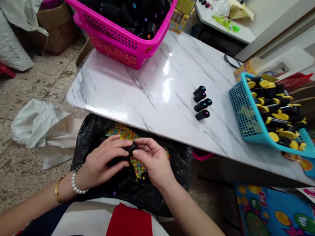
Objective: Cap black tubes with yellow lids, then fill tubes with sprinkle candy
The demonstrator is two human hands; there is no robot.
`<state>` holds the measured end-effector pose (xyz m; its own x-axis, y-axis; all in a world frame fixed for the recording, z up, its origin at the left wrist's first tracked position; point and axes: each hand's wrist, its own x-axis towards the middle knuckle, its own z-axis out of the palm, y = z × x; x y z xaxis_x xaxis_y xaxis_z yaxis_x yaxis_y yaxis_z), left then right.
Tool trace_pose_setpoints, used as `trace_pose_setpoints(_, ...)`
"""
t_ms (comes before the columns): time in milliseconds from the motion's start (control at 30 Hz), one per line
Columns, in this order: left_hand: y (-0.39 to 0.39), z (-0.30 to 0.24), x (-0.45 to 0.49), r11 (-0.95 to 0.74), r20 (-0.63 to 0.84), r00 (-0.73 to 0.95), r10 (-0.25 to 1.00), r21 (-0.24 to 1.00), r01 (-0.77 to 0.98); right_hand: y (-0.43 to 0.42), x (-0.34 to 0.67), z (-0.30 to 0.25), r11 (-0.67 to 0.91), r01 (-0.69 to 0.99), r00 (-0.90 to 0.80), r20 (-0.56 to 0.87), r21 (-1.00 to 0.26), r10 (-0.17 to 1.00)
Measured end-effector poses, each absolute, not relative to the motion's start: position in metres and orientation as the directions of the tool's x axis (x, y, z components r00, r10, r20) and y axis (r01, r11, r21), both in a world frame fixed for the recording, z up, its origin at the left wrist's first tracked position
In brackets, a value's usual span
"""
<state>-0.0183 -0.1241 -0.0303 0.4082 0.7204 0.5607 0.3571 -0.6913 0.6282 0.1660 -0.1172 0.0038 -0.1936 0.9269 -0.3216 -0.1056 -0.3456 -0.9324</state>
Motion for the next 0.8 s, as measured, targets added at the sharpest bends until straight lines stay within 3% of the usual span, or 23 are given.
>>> trace_pose_setpoints(67, -0.125, -0.034, -0.022, -0.711, 0.504, 0.515, 0.694, 0.594, 0.377, -0.112, 0.177, -0.002, -0.387, -0.117, -0.178, -0.364, -0.915, 0.914)
trace_pose_setpoints(133, -0.126, -0.039, -0.026, -0.682, 0.433, 0.541, 0.721, 0.578, 0.447, -0.108, 0.187, -0.009, -0.349, -0.014, -0.182, -0.341, -0.937, 0.922)
trace_pose_setpoints(233, -0.126, -0.042, -0.035, -0.584, 0.313, 0.508, 0.803, 0.589, 0.559, -0.103, 0.199, -0.022, -0.131, 0.390, -0.200, -0.222, -0.912, 0.954)
trace_pose_setpoints(300, -0.124, -0.041, -0.040, -0.565, 0.257, 0.529, 0.809, 0.591, 0.576, -0.104, 0.206, -0.028, 0.105, 0.724, -0.263, -0.133, -0.682, 0.956)
trace_pose_setpoints(367, -0.122, -0.037, -0.045, -0.576, 0.223, 0.569, 0.791, 0.586, 0.570, -0.107, 0.212, -0.027, 0.315, 0.891, -0.358, -0.081, -0.328, 0.930)
trace_pose_setpoints(433, -0.122, -0.032, -0.048, -0.588, 0.192, 0.605, 0.773, 0.575, 0.569, -0.109, 0.218, -0.022, 0.463, 0.883, -0.468, -0.073, -0.079, 0.881)
trace_pose_setpoints(500, -0.123, -0.028, -0.051, -0.596, 0.167, 0.630, 0.758, 0.569, 0.566, -0.109, 0.223, -0.018, 0.608, 0.794, -0.604, -0.089, 0.011, 0.792)
trace_pose_setpoints(600, -0.124, -0.023, -0.052, -0.567, 0.175, 0.600, 0.780, 0.603, 0.562, -0.105, 0.222, -0.021, 0.725, 0.688, -0.719, -0.119, 0.017, 0.685)
trace_pose_setpoints(700, -0.118, -0.022, -0.048, -0.514, 0.262, 0.461, 0.848, 0.623, 0.590, -0.102, 0.209, -0.032, 0.712, 0.702, -0.705, -0.137, 0.000, 0.695)
trace_pose_setpoints(800, -0.104, -0.026, -0.039, -0.494, 0.282, 0.410, 0.867, 0.584, 0.644, -0.102, 0.195, -0.040, 0.635, 0.761, -0.649, -0.153, -0.132, 0.746)
